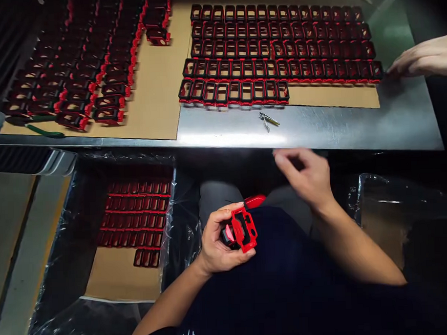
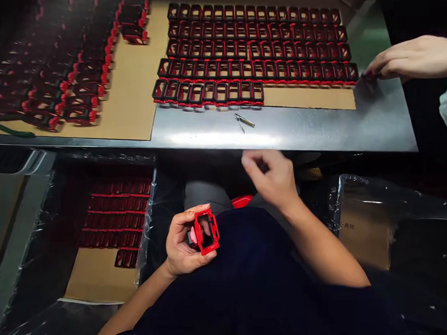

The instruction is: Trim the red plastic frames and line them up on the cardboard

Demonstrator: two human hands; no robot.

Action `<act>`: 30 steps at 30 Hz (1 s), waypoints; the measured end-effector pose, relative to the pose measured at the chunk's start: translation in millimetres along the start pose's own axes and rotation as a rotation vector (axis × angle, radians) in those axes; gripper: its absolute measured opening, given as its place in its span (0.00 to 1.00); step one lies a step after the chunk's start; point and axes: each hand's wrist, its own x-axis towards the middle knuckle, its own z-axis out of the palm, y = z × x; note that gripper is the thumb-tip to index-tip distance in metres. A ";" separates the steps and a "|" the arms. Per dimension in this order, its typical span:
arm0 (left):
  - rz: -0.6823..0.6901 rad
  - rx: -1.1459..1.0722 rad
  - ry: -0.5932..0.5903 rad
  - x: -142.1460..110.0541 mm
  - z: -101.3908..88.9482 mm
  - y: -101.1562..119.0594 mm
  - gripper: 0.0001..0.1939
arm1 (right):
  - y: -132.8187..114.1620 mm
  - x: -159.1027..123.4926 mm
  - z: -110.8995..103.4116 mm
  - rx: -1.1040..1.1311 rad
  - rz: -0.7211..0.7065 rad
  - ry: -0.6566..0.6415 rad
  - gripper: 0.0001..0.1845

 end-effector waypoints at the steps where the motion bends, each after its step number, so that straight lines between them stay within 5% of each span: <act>1: -0.005 -0.011 -0.011 1.3 0.6 -1.0 0.35 | -4.8 -20.5 -1.6 0.084 0.014 -0.095 0.13; 5: -0.028 -0.030 -0.077 8.7 5.4 -7.5 0.36 | -18.1 -83.0 0.4 0.828 0.404 -0.627 0.27; 7: -0.013 -0.022 -0.128 12.7 8.0 -12.0 0.40 | -23.4 -96.6 4.2 1.022 0.568 -0.698 0.29; 18: -0.005 0.003 -0.149 17.0 13.6 -12.6 0.41 | -31.0 -100.6 9.0 0.957 0.695 -0.486 0.25; 30: 0.070 0.049 -0.136 21.0 16.8 -14.2 0.42 | -17.4 -103.8 19.0 1.201 0.737 -0.415 0.22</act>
